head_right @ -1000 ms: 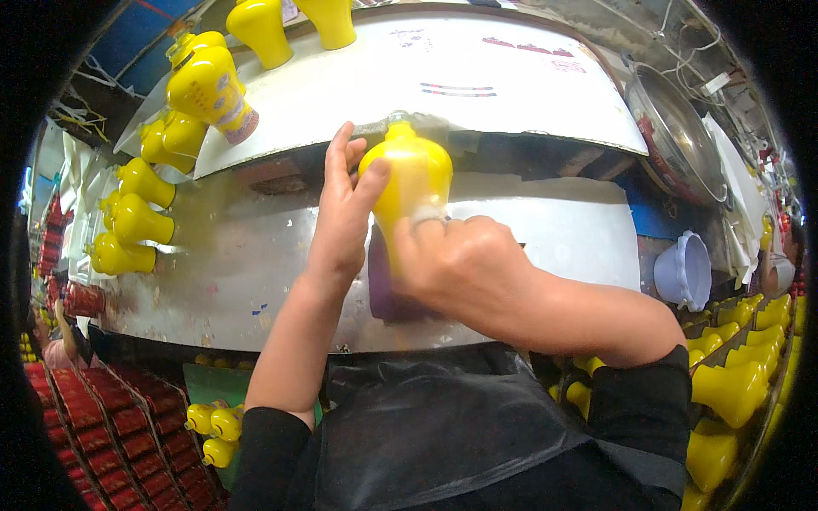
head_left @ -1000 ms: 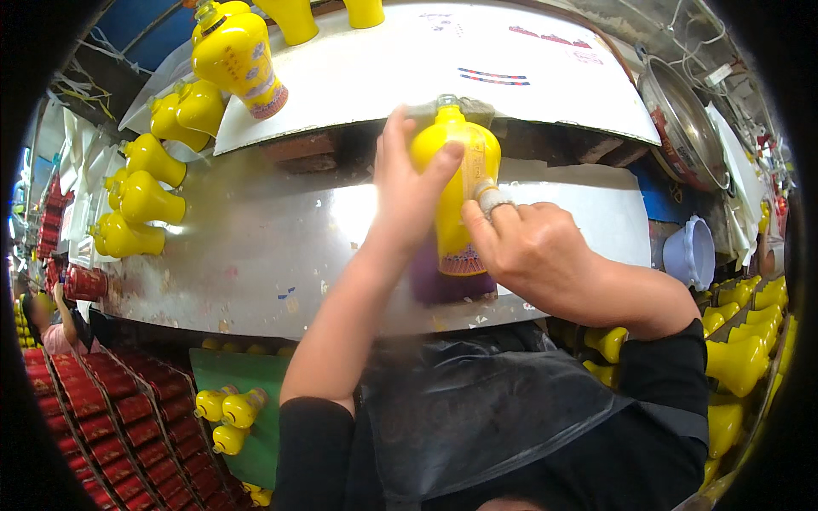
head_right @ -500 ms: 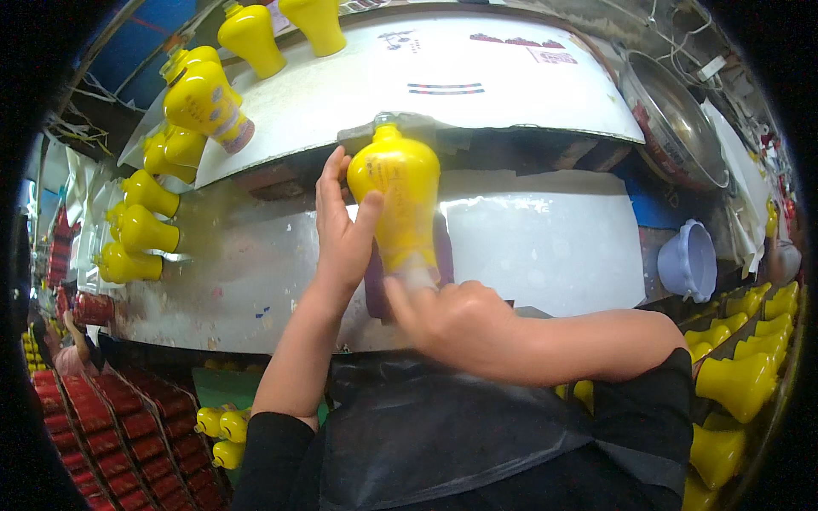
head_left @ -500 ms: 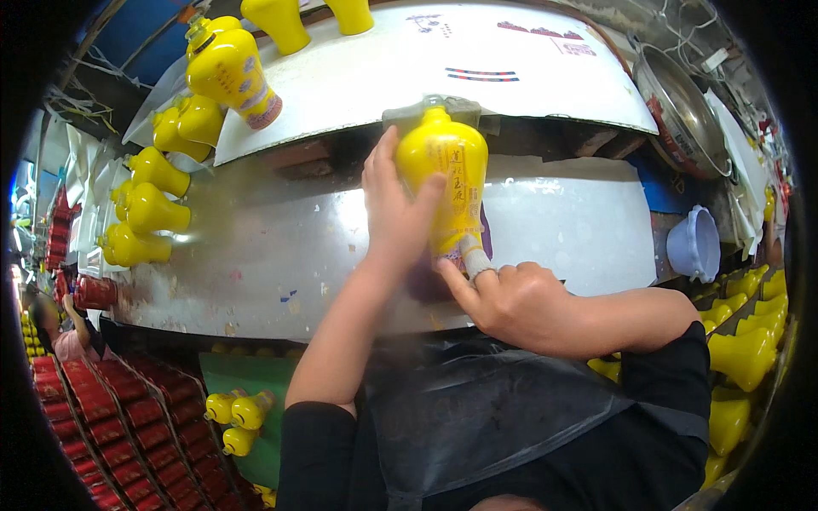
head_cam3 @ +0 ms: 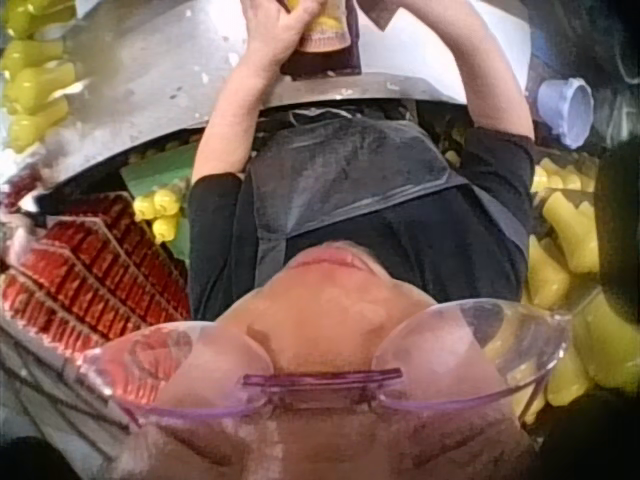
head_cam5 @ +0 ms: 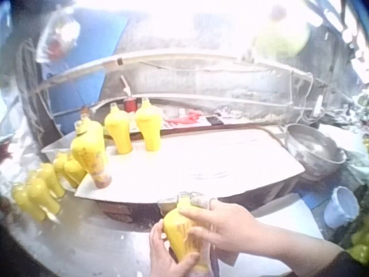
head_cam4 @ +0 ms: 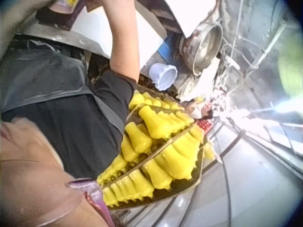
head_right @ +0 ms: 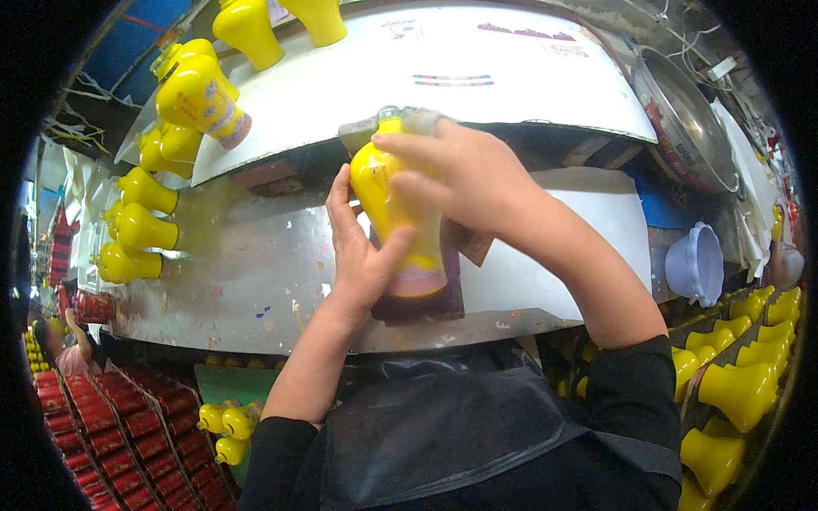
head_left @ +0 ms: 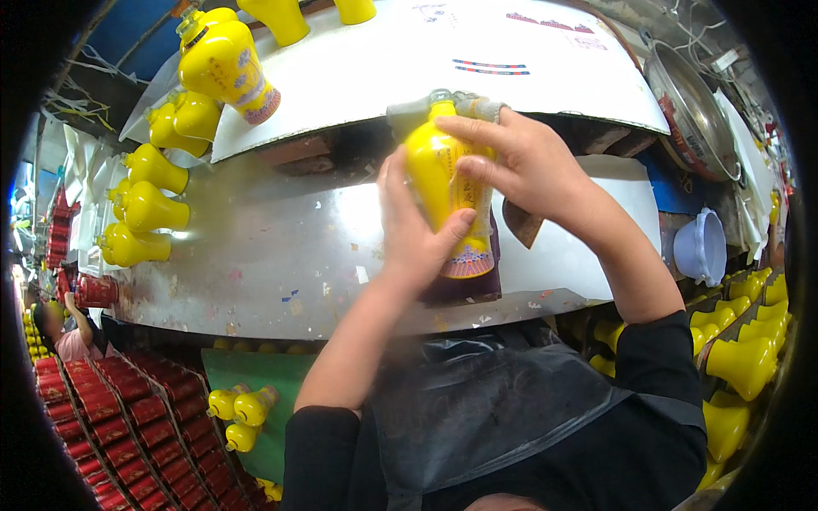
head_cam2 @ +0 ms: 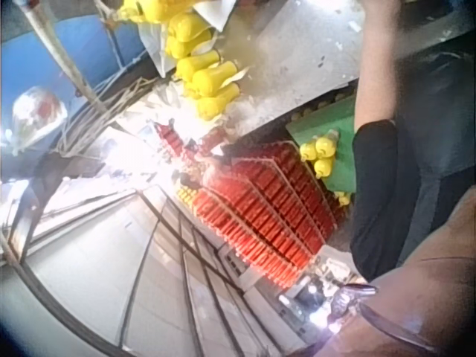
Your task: The person applies a printed label to the neck of a yellow plastic bottle, smooths it, then applies a second label to the body and smooths it. The person repeats this process on multiple bottles, placing finished bottles on a nearby tray.
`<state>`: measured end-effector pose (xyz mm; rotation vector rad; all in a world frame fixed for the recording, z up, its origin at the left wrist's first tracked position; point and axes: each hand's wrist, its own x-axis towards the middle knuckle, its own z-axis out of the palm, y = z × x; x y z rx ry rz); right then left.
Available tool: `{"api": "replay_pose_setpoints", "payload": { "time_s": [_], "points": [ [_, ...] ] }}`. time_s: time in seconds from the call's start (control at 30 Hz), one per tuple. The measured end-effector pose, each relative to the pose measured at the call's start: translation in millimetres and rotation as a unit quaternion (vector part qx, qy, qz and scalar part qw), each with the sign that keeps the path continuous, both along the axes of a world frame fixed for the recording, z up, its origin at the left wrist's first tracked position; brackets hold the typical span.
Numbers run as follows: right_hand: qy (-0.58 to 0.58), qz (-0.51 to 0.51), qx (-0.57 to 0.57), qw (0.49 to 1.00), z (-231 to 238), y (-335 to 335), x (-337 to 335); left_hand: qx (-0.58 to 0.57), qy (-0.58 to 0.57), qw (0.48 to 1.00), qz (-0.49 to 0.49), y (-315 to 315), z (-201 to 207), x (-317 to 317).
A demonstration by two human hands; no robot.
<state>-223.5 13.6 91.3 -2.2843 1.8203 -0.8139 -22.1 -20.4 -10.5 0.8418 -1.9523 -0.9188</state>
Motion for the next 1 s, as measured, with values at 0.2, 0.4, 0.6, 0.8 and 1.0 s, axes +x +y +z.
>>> {"api": "replay_pose_setpoints", "payload": {
  "time_s": [0.2,0.4,0.6,0.8,1.0],
  "points": [
    [-0.066,0.011,-0.009,0.998,-1,11,-8,-0.143,0.008,0.989,0.026,-11,18,5],
    [0.008,-0.013,-0.021,1.000,-16,14,-1,-0.222,-0.124,0.967,0.003,-27,34,-3],
    [-0.138,-0.022,0.077,0.987,-21,13,-9,-0.138,-0.047,0.988,-0.048,-31,28,-2],
    [-0.279,-0.049,0.152,0.947,-31,32,-11,-0.012,0.003,0.999,-0.040,-15,2,9],
    [-0.332,-0.088,0.265,0.901,-53,55,1,0.164,0.124,0.977,-0.062,12,-12,10]
  ]
}}
